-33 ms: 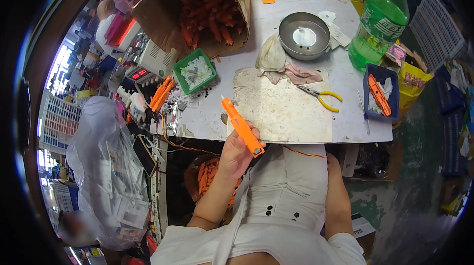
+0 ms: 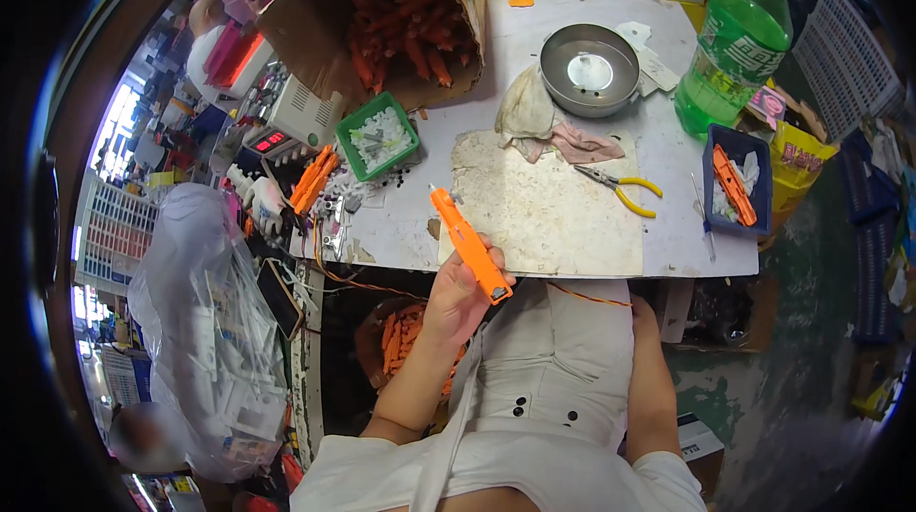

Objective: The person assembles a toy gun by hand, inserting an internal spring and a toy trigger into a toy casing, then closing the toy shell around the internal components.

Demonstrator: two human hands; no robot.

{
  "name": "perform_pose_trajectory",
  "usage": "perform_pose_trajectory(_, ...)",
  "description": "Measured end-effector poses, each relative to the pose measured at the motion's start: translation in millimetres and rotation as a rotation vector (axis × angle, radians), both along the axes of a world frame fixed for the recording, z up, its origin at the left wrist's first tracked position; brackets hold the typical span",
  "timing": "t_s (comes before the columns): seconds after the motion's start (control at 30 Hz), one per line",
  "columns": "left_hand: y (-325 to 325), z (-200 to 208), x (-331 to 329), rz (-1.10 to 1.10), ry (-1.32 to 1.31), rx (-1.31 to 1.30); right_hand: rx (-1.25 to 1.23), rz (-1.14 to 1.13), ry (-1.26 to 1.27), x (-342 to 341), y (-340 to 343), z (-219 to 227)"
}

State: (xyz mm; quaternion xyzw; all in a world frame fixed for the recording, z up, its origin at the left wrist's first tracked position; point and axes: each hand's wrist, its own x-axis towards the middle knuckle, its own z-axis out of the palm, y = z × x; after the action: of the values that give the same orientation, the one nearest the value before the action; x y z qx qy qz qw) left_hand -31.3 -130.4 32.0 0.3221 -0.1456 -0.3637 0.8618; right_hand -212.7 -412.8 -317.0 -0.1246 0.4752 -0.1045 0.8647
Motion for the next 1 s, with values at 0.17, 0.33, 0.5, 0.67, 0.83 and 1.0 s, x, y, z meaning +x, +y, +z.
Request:
perform_pose_trajectory(0.17,-1.6,8.7,-7.7,-0.029,-0.002,0.051,-0.02,-0.358,-0.156,-40.5,-20.6,0.4)
perform_pose_trajectory(0.33,-0.8,5.6,-10.1,-0.04,-0.049,0.137,-0.351,-0.198,-0.311,-93.0,-10.9,124.2)
perform_pose_trajectory(0.5,-20.5,16.8,-18.4,-0.089,-0.079,0.235,-0.764,-0.309,-0.12,-69.7,8.7,254.9)
perform_pose_trajectory(0.67,-31.1,15.0,-24.3,0.012,-0.116,0.354,-1.491,0.298,-0.107,6.4,79.5,342.0)
perform_pose_trajectory(0.83,-30.3,26.4,-26.0,0.202,-0.143,0.347,-2.045,0.448,-0.162,72.7,138.4,368.8)
perform_pose_trajectory(1.0,-27.7,25.3,-21.9,0.343,-0.25,0.418,-2.177,0.474,-0.071,91.7,150.6,365.0)
